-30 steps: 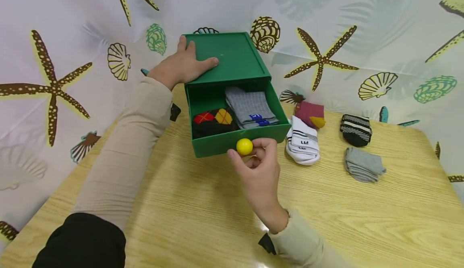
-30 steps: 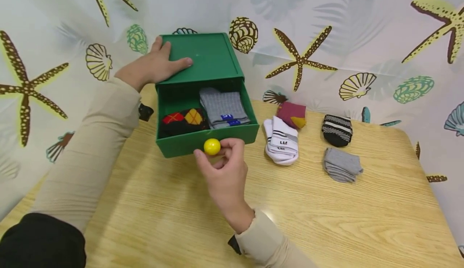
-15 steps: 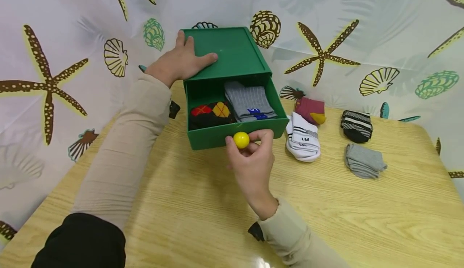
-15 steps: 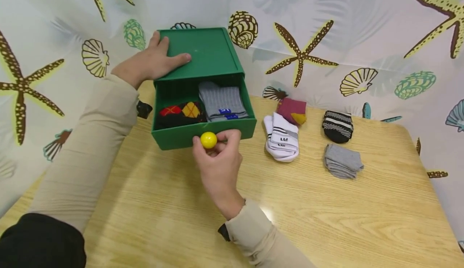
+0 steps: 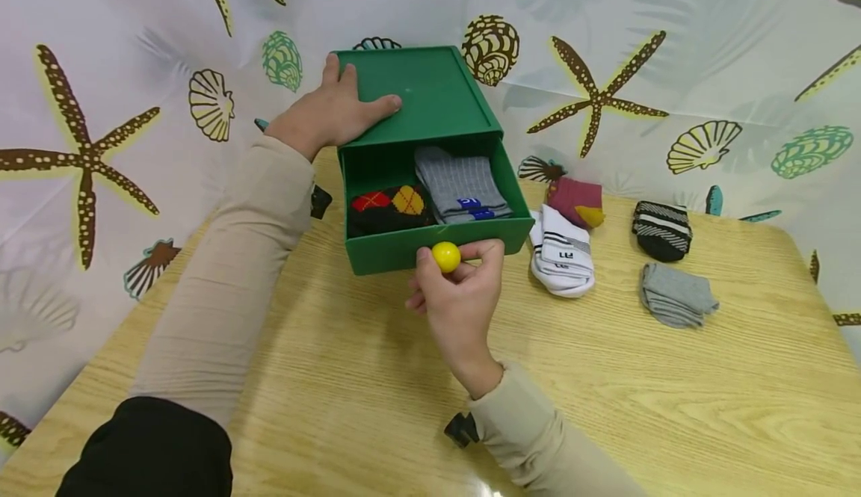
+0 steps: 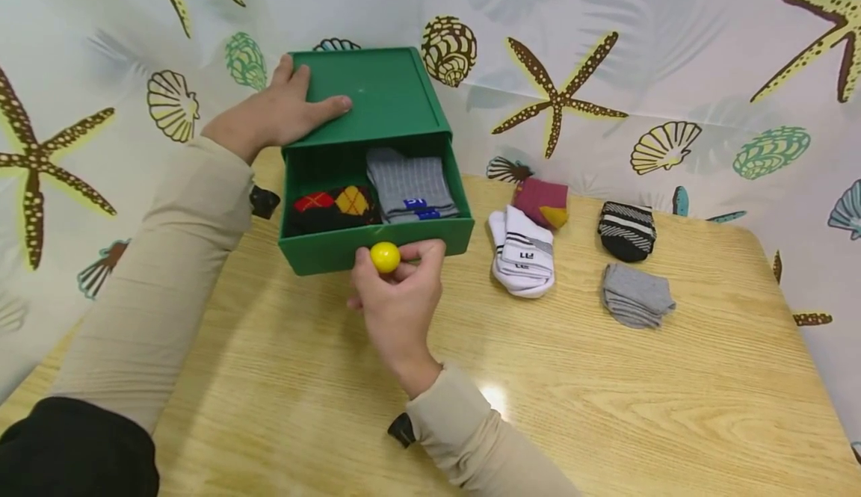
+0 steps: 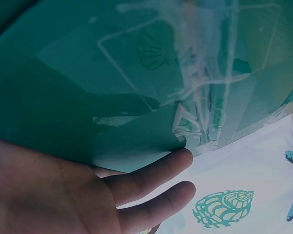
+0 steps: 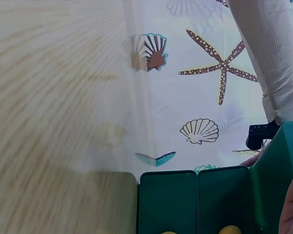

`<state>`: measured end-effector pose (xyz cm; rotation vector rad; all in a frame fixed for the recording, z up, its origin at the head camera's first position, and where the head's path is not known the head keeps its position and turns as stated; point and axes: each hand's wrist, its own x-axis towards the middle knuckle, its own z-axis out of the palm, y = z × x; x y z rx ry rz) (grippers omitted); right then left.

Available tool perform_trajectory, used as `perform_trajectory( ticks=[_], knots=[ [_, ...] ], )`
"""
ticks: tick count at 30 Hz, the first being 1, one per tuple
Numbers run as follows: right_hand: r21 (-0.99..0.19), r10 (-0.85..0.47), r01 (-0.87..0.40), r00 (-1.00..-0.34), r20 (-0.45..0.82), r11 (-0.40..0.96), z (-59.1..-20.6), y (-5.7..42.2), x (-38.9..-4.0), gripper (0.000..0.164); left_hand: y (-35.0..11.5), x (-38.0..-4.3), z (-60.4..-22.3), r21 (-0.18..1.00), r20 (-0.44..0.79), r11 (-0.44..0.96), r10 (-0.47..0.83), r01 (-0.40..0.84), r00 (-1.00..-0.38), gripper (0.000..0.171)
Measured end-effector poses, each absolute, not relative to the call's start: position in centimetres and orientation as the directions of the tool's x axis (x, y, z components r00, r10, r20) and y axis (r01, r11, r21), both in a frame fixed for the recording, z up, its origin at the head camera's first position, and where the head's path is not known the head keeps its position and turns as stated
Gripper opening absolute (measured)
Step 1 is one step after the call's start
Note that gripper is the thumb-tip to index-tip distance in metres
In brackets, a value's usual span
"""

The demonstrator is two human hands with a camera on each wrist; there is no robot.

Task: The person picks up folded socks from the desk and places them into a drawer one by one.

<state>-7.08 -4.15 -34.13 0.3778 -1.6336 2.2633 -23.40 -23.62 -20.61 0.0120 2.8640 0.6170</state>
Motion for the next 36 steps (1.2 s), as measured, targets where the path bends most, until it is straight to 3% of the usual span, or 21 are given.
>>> perform_trajectory(
  ticks=[19, 36],
  knots=[
    [-0.872, 0.096, -0.434, -0.901, 0.423, -0.225, -34.2, -4.1, -7.7, 0.036, -23.9, -23.3, -20.6, 0.411, -0.204, 0.911, 0.057, -0.033, -0.977, 0.1],
    [-0.903, 0.061, -0.377, -0.926, 0.372, -0.206, -33.5, -4.4, -11.0, 0.037, -23.7, -23.4, -20.6, 0.395, -0.221, 0.918, 0.056, -0.037, -0.974, 0.1]
  ],
)
